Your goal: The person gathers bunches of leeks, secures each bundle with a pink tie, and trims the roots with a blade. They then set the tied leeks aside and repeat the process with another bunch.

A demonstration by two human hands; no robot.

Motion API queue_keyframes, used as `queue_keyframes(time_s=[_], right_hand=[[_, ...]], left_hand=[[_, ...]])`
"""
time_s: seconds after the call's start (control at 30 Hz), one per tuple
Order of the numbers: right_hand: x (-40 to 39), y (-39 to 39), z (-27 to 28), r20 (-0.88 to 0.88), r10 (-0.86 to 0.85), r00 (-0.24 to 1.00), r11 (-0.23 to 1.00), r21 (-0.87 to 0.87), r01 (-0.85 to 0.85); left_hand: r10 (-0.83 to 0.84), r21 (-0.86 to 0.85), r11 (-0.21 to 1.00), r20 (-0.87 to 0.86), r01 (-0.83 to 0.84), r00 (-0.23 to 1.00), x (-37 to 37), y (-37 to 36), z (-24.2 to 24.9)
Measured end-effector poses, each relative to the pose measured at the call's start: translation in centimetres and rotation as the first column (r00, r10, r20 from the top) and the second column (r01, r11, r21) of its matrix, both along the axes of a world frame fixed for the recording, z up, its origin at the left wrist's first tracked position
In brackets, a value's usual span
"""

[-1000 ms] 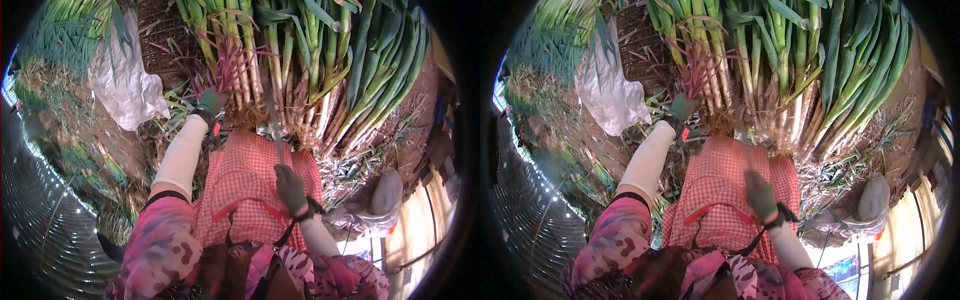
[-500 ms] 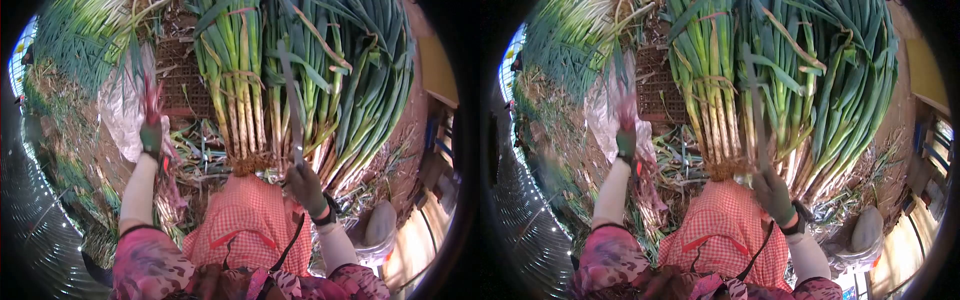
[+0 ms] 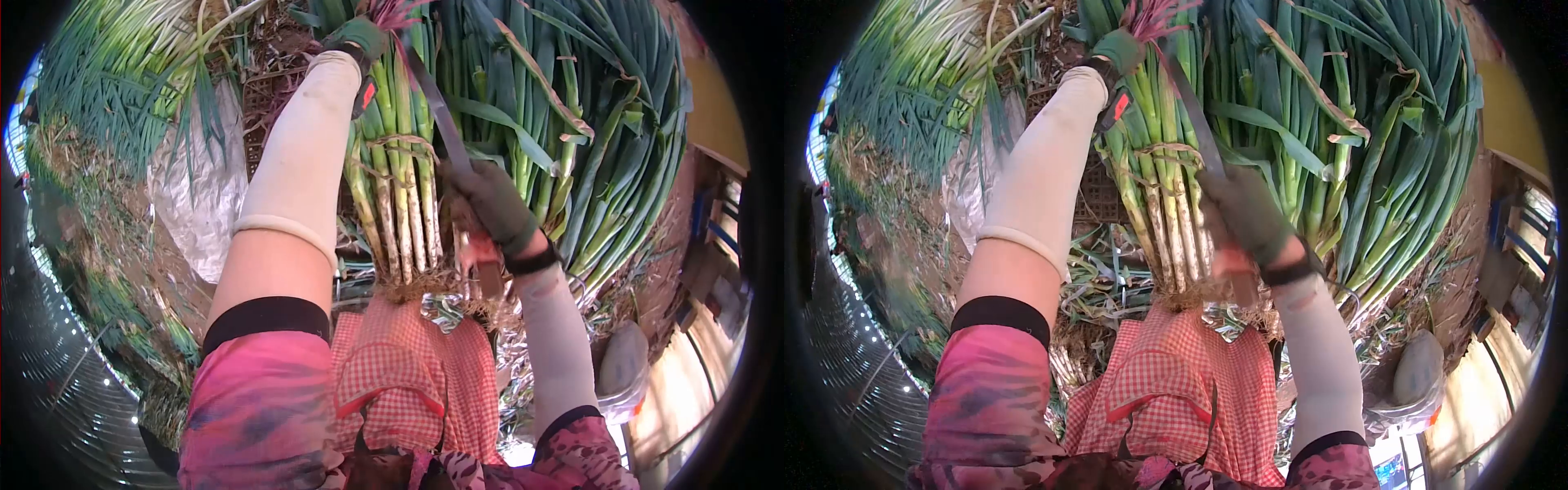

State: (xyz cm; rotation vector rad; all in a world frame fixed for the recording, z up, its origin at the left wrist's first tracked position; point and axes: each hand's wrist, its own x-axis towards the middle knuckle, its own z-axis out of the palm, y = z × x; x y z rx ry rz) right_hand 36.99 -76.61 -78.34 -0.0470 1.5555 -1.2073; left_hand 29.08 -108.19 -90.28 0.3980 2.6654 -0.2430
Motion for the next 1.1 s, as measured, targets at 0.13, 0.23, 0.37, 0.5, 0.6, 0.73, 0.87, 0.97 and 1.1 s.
queue_keyframes(time_s=[0.13,0.23,0.37,0.5,0.6,0.73,0.87,0.97,1.1], right_hand=[[-3.3,-6.0,-9.6,-0.799,0.284,0.53,0.93,0.095,-0.355],[-1.5,-6.5,-15.5,-0.823,0.198,0.532,0.979,0.144,-0.142],[3.5,-3.8,-9.2,-0.246,-0.218,0.944,0.956,0.138,0.257],[12.3,4.9,-3.5,-0.39,-0.31,0.867,0.897,0.181,0.403],[18.1,12.8,-1.2,-0.35,-0.161,0.923,0.922,0.281,0.267],[19.9,18.3,2.9,-0.073,-0.145,0.987,0.937,0.311,0.16],[21.7,23.0,4.5,0.009,-0.105,0.994,0.912,0.399,0.093],[23.1,26.2,5.9,0.206,-0.117,0.972,0.862,0.507,-0.003],[25.1,33.0,4.8,0.141,0.145,0.979,0.864,0.465,-0.195]], left_hand=[[0.237,0.188,0.964,-0.295,-0.187,0.926,2.8,1.1,-1.6],[0.074,-0.052,0.996,0.028,-0.073,0.997,2.5,1.9,2.0],[0.817,0.453,0.548,-0.11,-0.703,0.566,3.3,3.4,-2.9],[0.752,0.327,0.646,-0.114,-0.69,0.649,3.6,0.1,-9.7],[0.814,0.483,0.556,-0.15,-0.676,0.561,4.9,-0.1,-12.1],[0.732,0.417,0.552,0.173,-0.722,0.659,10.0,3.9,5.0],[0.806,0.695,0.209,0.276,-0.688,0.523,19.9,3.8,8.8],[0.717,0.514,-0.463,0.697,-0.722,0.037,28.4,6.0,14.8],[0.762,0.397,-0.519,0.616,-0.757,-0.2,44.6,13.8,19.8]])
